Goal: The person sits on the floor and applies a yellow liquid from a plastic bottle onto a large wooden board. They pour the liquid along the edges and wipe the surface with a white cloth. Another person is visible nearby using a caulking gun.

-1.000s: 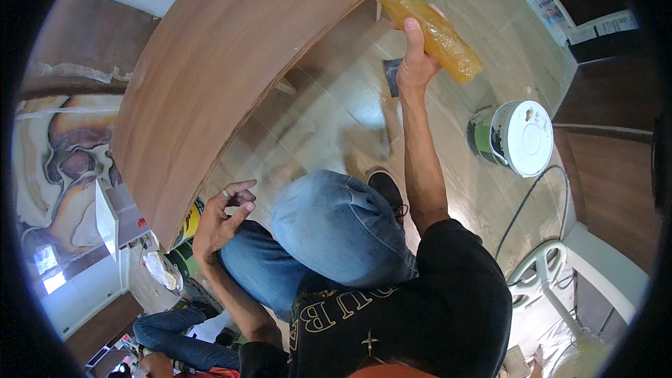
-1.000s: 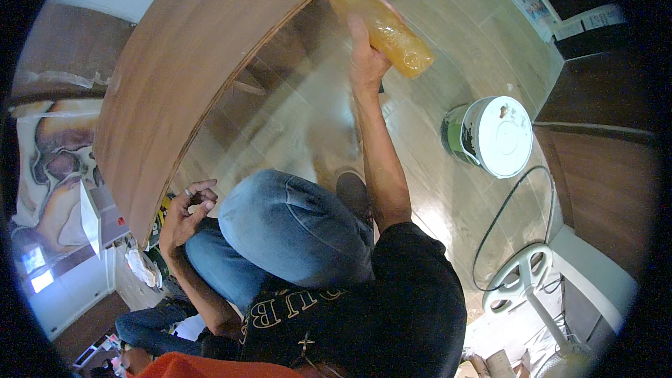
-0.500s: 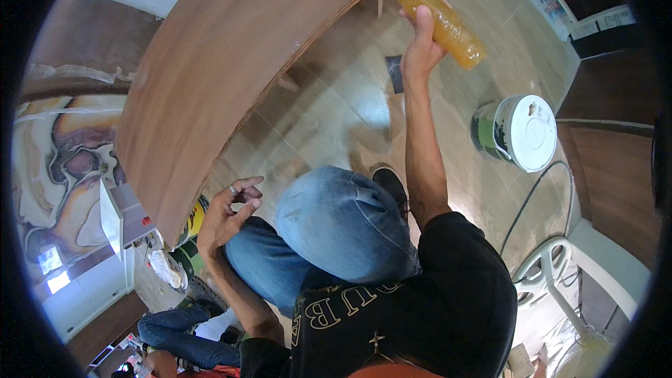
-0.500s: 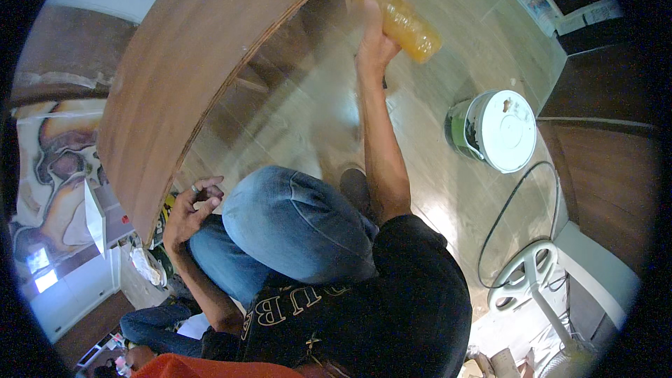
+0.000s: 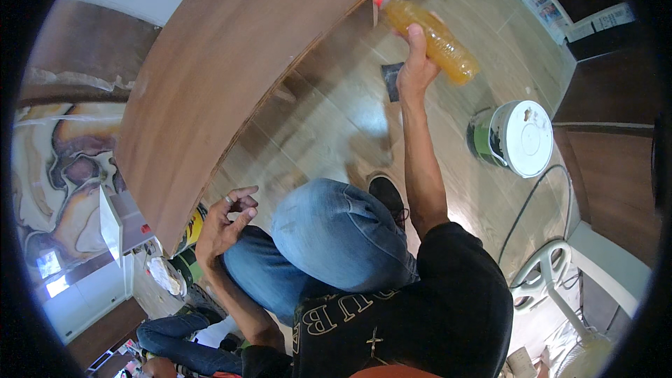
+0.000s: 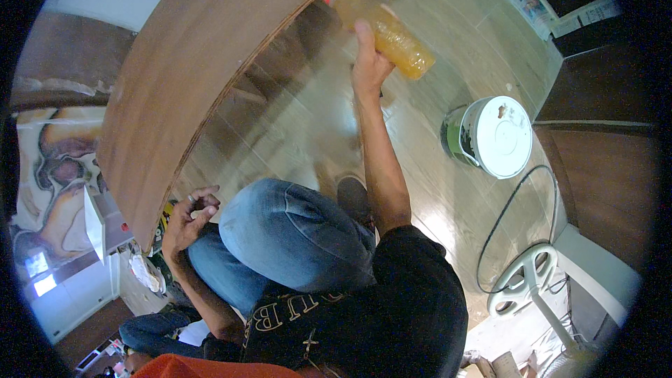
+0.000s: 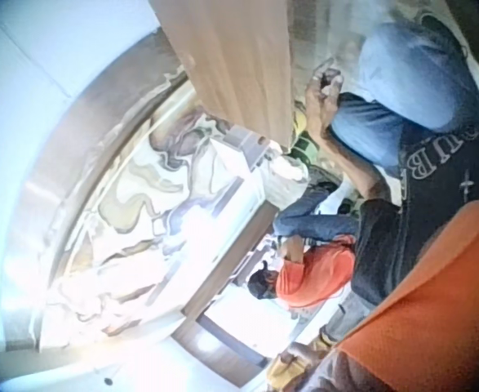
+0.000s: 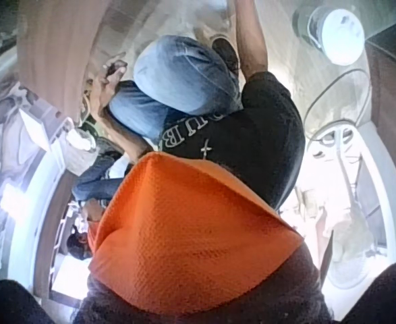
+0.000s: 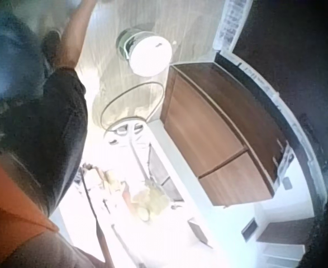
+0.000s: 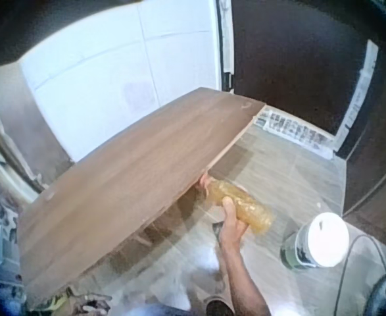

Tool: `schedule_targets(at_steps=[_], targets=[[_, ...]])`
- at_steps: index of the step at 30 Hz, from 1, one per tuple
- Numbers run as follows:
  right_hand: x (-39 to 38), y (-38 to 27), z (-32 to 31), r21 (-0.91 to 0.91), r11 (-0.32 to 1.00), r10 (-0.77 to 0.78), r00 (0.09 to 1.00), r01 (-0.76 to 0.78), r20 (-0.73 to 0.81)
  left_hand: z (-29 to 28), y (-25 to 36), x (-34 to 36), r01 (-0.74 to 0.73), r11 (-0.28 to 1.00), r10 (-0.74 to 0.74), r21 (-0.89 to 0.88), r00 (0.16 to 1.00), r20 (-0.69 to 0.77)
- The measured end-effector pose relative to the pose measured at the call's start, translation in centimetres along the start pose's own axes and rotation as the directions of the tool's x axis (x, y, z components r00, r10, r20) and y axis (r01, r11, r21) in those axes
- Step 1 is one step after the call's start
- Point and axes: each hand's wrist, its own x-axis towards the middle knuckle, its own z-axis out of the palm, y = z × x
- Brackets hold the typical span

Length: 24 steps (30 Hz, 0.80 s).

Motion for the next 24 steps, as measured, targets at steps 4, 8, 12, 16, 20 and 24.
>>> schedule_targets(at_steps=[4, 8, 12, 16, 20, 24], targets=[[2.0, 0.1, 0.8, 0.008, 0.998, -0.057, 0.998, 0.057, 0.005, 0.1, 0.2, 0.1, -0.009, 1.0, 0.009, -0.005, 1.0, -0.024], [3.8, -1.0, 1.0, -0.007, 1.0, 0.018, 1.0, -0.018, 0.003, 0.1, -0.1, 0.2, -0.014, 1.0, 0.013, -0.016, 1.0, -0.022], [2.0, -0.4, 0.6, -0.12, 0.984, -0.123, 0.991, 0.129, 0.052, 0.3, -0.2, 0.4, 0.008, 1.0, -0.009, -0.018, 0.999, -0.042], [2.5, -1.2, 1.2, -0.094, 0.995, -0.041, 0.999, 0.04, -0.003, 0.2, 0.2, 0.7, -0.012, 1.0, 0.013, 0.016, 1.0, -0.016], [1.9, -1.2, 1.1, -0.052, 0.998, -0.037, 0.999, 0.039, 0.026, 0.1, 0.1, 0.6, 0.0, 1.0, 0.0, 0.005, 1.0, -0.026], [2.8, -0.6, 0.8, -0.185, 0.973, -0.135, 0.99, 0.139, 0.036, 0.1, -0.2, 0.8, -0.002, 1.0, 0.002, 0.005, 1.0, -0.013]])
